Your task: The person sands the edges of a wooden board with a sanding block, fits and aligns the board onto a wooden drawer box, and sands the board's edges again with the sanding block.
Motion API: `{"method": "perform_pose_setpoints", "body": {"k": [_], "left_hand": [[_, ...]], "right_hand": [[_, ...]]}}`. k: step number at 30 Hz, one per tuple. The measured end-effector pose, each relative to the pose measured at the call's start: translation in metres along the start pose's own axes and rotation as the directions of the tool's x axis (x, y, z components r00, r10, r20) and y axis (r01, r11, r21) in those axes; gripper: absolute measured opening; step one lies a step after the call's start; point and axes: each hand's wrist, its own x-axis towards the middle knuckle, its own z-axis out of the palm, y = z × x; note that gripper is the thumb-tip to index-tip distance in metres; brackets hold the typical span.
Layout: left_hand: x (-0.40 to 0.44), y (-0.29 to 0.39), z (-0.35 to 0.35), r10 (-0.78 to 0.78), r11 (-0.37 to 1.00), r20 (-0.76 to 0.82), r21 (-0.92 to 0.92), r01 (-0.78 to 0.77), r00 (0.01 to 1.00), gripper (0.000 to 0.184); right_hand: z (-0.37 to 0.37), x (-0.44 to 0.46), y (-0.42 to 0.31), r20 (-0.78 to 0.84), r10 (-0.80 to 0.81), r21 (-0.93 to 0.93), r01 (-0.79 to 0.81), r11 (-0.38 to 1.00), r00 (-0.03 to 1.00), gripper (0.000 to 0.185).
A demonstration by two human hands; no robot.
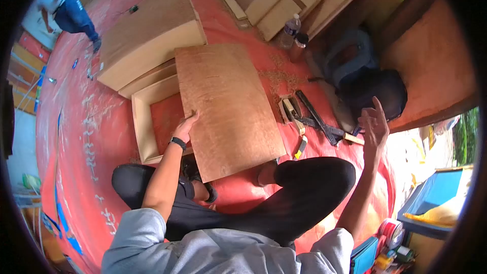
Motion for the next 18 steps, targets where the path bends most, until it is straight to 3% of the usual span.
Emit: {"method": "perform_pose_setpoints", "body": {"k": [3,5,7,9,13,14,18], "left_hand": [[-0.025,0.023,0.026,0.069,0.998,0.005,0.003,-0.069,0.998,0.052],[-0.043,0.031,0.040,0.183,0.978,-0.074,0.112,-0.174,0.980,0.044],[-0.065,0.044,0.046,0.254,0.956,-0.098,0.173,-0.235,0.962,0.040],[-0.088,0.057,0.055,0.275,0.951,-0.073,0.167,-0.260,0.959,0.038],[-0.136,0.086,0.060,0.317,0.897,-0.114,0.360,-0.258,0.941,0.034],[-0.147,0.094,0.063,0.395,0.865,-0.124,0.385,-0.323,0.910,0.033],[-0.206,0.146,0.070,0.491,0.842,0.043,0.232,-0.486,0.870,0.031]], "right_hand": [[0.021,-0.016,-0.036,0.113,-0.147,0.077,0.139,0.987,0.983,0.059],[0.036,-0.032,-0.044,0.201,-0.229,0.141,0.203,0.969,0.953,0.058],[0.056,-0.060,-0.068,0.238,-0.187,0.245,0.128,0.961,0.953,0.056],[0.065,-0.078,-0.047,0.257,-0.148,0.338,0.055,0.940,0.955,0.054],[0.075,-0.102,-0.048,0.291,-0.062,0.428,-0.072,0.901,0.955,0.050],[0.075,-0.105,-0.052,0.287,-0.053,0.431,-0.080,0.899,0.956,0.050],[0.075,-0.105,-0.080,0.285,-0.059,0.464,-0.083,0.882,0.957,0.049]]}}
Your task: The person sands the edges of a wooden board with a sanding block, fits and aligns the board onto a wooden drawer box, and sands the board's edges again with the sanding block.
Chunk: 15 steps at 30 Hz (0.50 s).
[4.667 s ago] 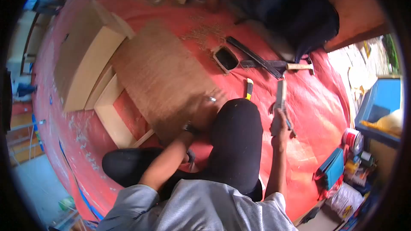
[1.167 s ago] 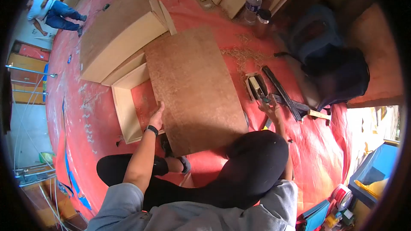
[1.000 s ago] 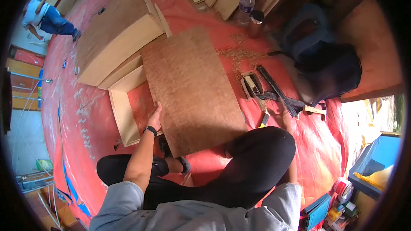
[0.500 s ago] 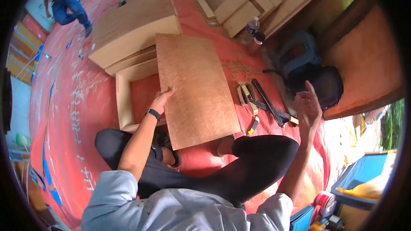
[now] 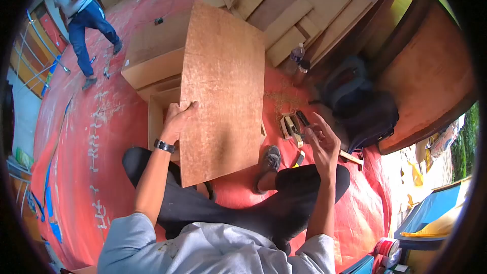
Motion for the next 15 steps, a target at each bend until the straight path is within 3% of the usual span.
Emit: {"method": "perform_pose_setpoints", "body": {"k": [5,6,11,15], "left_hand": [[0.001,0.029,-0.013,0.134,0.984,-0.093,-0.102,-0.144,0.987,0.024],[-0.001,0.036,-0.011,0.155,0.976,-0.108,-0.136,-0.169,0.982,0.024],[-0.006,0.071,0.002,0.310,0.924,-0.246,-0.150,-0.352,0.919,0.025],[-0.010,0.086,0.007,0.427,0.852,-0.296,-0.185,-0.490,0.855,0.020]], "right_hand": [[0.024,0.028,-0.016,0.078,-0.039,-0.021,0.040,0.999,0.996,0.049],[0.028,0.030,-0.010,0.086,-0.063,0.046,0.059,0.997,0.994,0.042],[0.039,0.033,0.003,0.121,0.027,-0.014,-0.025,1.000,0.992,0.040],[0.048,0.040,0.003,0.009,-0.019,0.073,0.018,0.997,1.000,0.040]]}}
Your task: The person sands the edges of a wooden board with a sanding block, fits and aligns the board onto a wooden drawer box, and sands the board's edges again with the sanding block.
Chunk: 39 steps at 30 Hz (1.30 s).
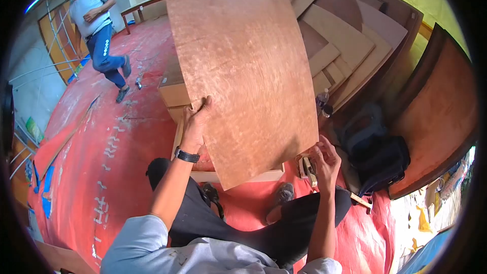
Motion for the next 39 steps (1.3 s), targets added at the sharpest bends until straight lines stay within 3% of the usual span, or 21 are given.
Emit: {"method": "perform_pose_setpoints", "body": {"k": [4,7,11,14,15,16,18,19,21,22,25,29,33,39], "left_hand": [[-0.004,0.010,0.011,0.029,0.998,-0.059,-0.059,-0.032,0.998,0.027],[-0.006,0.012,0.011,0.057,0.998,-0.076,-0.031,-0.060,0.995,0.032],[-0.009,0.023,0.020,0.167,0.981,-0.082,0.114,-0.157,0.983,0.031],[-0.025,0.041,0.035,0.109,0.900,0.010,0.424,-0.103,0.994,0.030],[-0.028,0.028,0.044,0.217,0.861,0.062,0.458,-0.220,0.974,0.028],[-0.035,0.022,0.055,0.311,0.739,0.155,0.582,-0.341,0.938,0.026],[-0.056,0.010,0.076,0.432,0.418,0.375,0.723,-0.551,0.820,0.024],[-0.066,-0.012,0.083,0.471,0.425,0.419,0.663,-0.616,0.776,0.021],[-0.096,-0.030,0.098,0.398,0.313,0.575,0.647,-0.695,0.715,0.040],[-0.107,-0.039,0.102,0.343,0.288,0.643,0.622,-0.728,0.685,0.053],[-0.134,-0.063,0.113,0.162,0.091,0.796,0.576,-0.812,0.583,0.064],[-0.148,-0.051,0.130,-0.035,-0.257,0.879,0.452,-0.854,0.475,0.054],[-0.154,-0.043,0.141,-0.053,-0.365,0.898,0.389,-0.846,0.436,0.049],[-0.155,-0.054,0.135,0.009,-0.287,0.887,0.445,-0.848,0.463,0.052]], "right_hand": [[-0.004,0.010,0.014,-0.041,0.022,0.086,-0.019,0.996,0.999,0.040],[-0.002,0.015,0.028,0.032,0.049,0.016,-0.049,0.999,0.998,0.040],[0.017,0.043,0.042,0.125,-0.117,-0.150,0.136,0.979,0.985,0.045],[0.049,0.071,0.038,0.168,-0.054,0.032,0.049,0.998,0.984,0.054],[0.060,0.074,0.022,0.184,0.030,0.188,-0.065,0.980,0.983,0.061],[0.073,0.074,0.006,0.204,0.110,0.336,-0.175,0.925,0.973,0.068],[0.092,0.083,-0.001,0.139,0.096,0.509,-0.154,0.847,0.986,0.081],[0.087,0.088,0.007,0.215,0.089,0.657,-0.211,0.723,0.973,0.082],[0.072,0.092,0.046,0.298,0.075,0.827,-0.297,0.477,0.952,0.084],[0.061,0.084,0.062,0.272,0.107,0.844,-0.290,0.451,0.956,0.084],[0.025,0.043,0.110,0.177,0.232,0.857,-0.266,0.442,0.956,0.084],[-0.001,-0.005,0.152,0.091,0.349,0.863,-0.249,0.441,0.933,0.084],[-0.010,-0.014,0.163,0.049,0.373,0.866,-0.225,0.445,0.927,0.084],[-0.015,-0.009,0.165,0.030,0.371,0.861,-0.212,0.462,0.928,0.085]]}}
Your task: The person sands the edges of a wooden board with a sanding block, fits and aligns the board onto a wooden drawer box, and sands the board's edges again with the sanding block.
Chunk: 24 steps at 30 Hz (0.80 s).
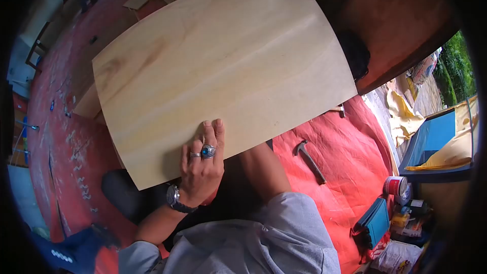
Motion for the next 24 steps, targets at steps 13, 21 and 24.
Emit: {"method": "perform_pose_setpoints", "body": {"k": [13,21,24], "left_hand": [[-0.004,-0.010,0.008,-0.060,0.961,-0.033,-0.271,0.049,0.998,0.060],[-0.007,-0.005,0.017,-0.175,0.777,-0.042,-0.620,0.112,0.984,0.080],[-0.010,-0.006,0.021,-0.197,0.758,-0.040,-0.640,0.126,0.980,0.084]], "right_hand": [[0.010,0.009,-0.007,0.036,-0.018,-0.065,0.020,0.998,0.999,0.085],[0.022,0.016,-0.015,0.088,-0.004,-0.106,0.014,0.994,0.996,0.086],[0.024,0.019,-0.014,0.094,0.001,-0.115,0.010,0.993,0.996,0.086]]}}
